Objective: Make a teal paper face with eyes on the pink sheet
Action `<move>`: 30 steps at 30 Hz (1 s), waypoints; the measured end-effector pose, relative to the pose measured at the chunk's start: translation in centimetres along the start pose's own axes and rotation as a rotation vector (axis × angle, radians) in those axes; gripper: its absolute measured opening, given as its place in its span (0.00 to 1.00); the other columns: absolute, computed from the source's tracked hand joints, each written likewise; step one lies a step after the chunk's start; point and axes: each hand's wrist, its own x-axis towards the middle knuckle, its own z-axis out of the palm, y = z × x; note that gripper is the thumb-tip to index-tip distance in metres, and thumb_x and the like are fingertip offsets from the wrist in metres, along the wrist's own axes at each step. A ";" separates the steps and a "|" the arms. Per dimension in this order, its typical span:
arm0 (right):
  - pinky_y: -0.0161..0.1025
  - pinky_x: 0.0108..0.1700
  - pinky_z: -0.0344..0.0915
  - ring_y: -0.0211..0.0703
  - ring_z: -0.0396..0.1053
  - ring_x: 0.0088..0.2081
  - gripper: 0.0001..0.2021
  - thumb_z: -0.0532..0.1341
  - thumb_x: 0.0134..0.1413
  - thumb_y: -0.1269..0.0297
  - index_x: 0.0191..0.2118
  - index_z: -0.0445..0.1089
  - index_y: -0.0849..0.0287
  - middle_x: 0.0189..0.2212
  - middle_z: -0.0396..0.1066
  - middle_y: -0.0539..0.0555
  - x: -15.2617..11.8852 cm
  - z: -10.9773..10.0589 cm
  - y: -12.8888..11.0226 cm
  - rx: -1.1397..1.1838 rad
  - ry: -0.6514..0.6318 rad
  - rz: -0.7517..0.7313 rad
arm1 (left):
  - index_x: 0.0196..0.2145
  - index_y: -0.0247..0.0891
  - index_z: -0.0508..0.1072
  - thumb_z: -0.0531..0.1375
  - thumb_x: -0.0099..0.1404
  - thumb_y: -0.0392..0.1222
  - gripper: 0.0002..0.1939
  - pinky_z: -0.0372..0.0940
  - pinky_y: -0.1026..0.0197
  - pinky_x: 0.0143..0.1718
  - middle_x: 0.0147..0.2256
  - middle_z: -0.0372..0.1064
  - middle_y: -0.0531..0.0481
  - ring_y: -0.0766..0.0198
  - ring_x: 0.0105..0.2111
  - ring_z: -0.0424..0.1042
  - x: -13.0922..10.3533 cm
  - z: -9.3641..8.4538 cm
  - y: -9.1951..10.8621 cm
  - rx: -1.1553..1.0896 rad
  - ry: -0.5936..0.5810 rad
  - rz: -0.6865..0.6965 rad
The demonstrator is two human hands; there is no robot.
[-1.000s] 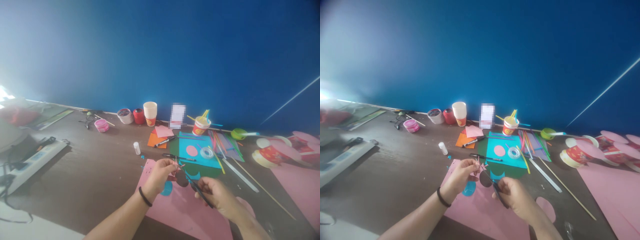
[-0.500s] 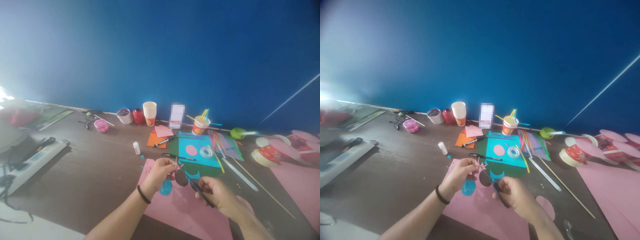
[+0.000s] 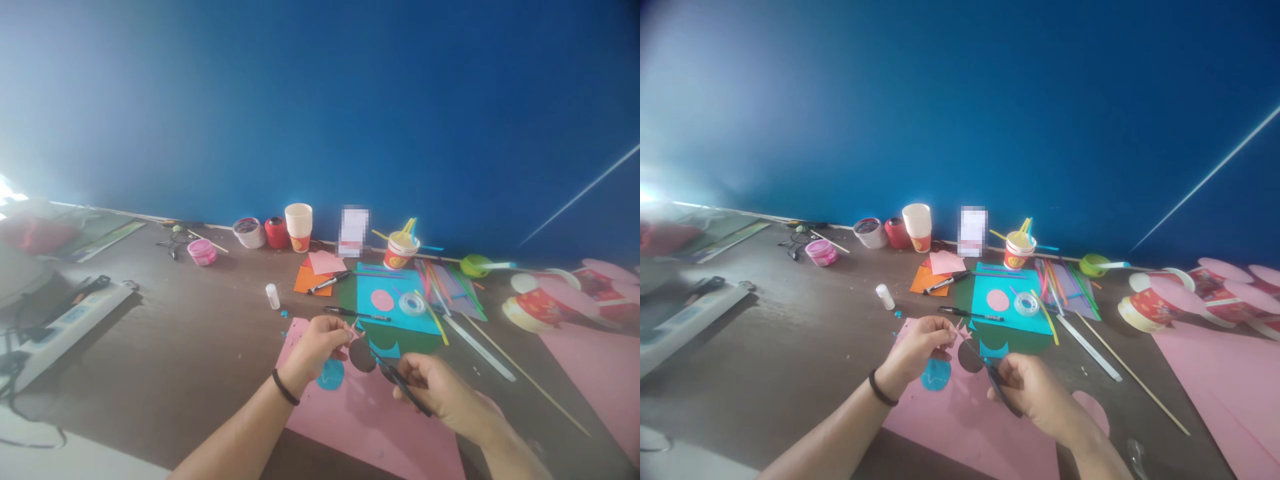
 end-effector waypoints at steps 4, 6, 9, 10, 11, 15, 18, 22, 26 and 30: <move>0.29 0.21 0.50 0.30 0.54 0.18 0.17 0.67 0.38 0.55 0.24 0.61 0.60 0.16 0.60 0.44 -0.2 0.0 -0.3 -0.036 0.013 0.022 | 0.21 0.34 0.66 0.58 0.49 0.37 0.04 0.63 0.67 0.23 0.20 0.58 0.55 0.70 0.22 0.61 -0.1 0.0 0.0 -0.005 -0.006 0.008; 0.29 0.21 0.50 0.29 0.54 0.18 0.17 0.67 0.39 0.54 0.25 0.62 0.60 0.16 0.60 0.44 -0.2 0.0 -0.4 -0.044 0.020 0.024 | 0.20 0.34 0.66 0.57 0.49 0.37 0.04 0.63 0.67 0.23 0.19 0.57 0.55 0.70 0.21 0.61 -0.2 0.0 0.0 -0.003 -0.008 0.007; 0.29 0.21 0.50 0.30 0.55 0.18 0.17 0.67 0.39 0.54 0.25 0.62 0.60 0.16 0.61 0.44 -0.2 0.0 -0.4 -0.056 0.013 0.025 | 0.20 0.34 0.66 0.57 0.49 0.37 0.05 0.62 0.67 0.23 0.19 0.56 0.56 0.71 0.21 0.60 -0.1 0.0 0.1 0.004 -0.011 0.013; 0.29 0.21 0.50 0.30 0.55 0.18 0.17 0.67 0.38 0.54 0.24 0.62 0.60 0.16 0.61 0.44 -0.2 0.0 -0.4 -0.060 0.009 0.027 | 0.20 0.35 0.65 0.57 0.49 0.37 0.05 0.62 0.67 0.23 0.19 0.56 0.56 0.71 0.21 0.60 -0.1 0.0 0.1 0.007 -0.011 0.015; 0.29 0.21 0.50 0.30 0.55 0.18 0.17 0.67 0.38 0.54 0.24 0.62 0.60 0.16 0.61 0.44 -0.1 0.0 -0.3 -0.062 0.004 0.029 | 0.19 0.35 0.65 0.57 0.49 0.37 0.05 0.62 0.67 0.23 0.19 0.56 0.56 0.71 0.21 0.60 -0.1 0.0 0.0 0.011 -0.011 0.014; 0.28 0.21 0.51 0.29 0.54 0.18 0.18 0.67 0.39 0.53 0.24 0.61 0.60 0.16 0.60 0.43 -0.1 0.0 -0.2 -0.054 -0.004 0.025 | 0.19 0.35 0.65 0.57 0.49 0.37 0.05 0.62 0.67 0.23 0.20 0.58 0.56 0.71 0.21 0.60 0.0 -0.2 -0.1 0.020 -0.013 -0.002; 0.28 0.21 0.50 0.29 0.54 0.18 0.18 0.67 0.40 0.53 0.25 0.61 0.60 0.16 0.59 0.43 -0.3 0.0 -0.2 -0.047 -0.004 0.014 | 0.19 0.35 0.66 0.57 0.49 0.36 0.04 0.62 0.67 0.23 0.20 0.58 0.55 0.70 0.22 0.61 0.0 -0.3 -0.2 0.014 -0.029 0.002; 0.28 0.21 0.49 0.29 0.53 0.19 0.18 0.67 0.41 0.54 0.25 0.60 0.60 0.16 0.58 0.43 -0.5 0.0 -0.5 -0.026 -0.016 0.006 | 0.18 0.35 0.67 0.58 0.48 0.36 0.04 0.62 0.67 0.22 0.19 0.58 0.55 0.69 0.22 0.62 0.1 -0.3 -0.1 0.005 -0.044 0.011; 0.29 0.22 0.49 0.29 0.53 0.19 0.18 0.67 0.40 0.54 0.25 0.59 0.60 0.16 0.56 0.43 -0.7 -0.2 -0.9 -0.010 -0.043 0.006 | 0.18 0.36 0.67 0.58 0.48 0.37 0.04 0.62 0.66 0.22 0.19 0.59 0.55 0.69 0.21 0.63 0.0 -0.3 0.0 0.019 -0.047 -0.001; 0.29 0.22 0.49 0.30 0.53 0.19 0.17 0.67 0.41 0.55 0.25 0.60 0.60 0.16 0.57 0.43 -0.8 -0.2 -1.1 -0.026 -0.037 0.015 | 0.18 0.36 0.67 0.58 0.48 0.37 0.04 0.62 0.66 0.23 0.19 0.60 0.54 0.68 0.21 0.63 0.1 -0.4 0.0 0.027 -0.038 -0.007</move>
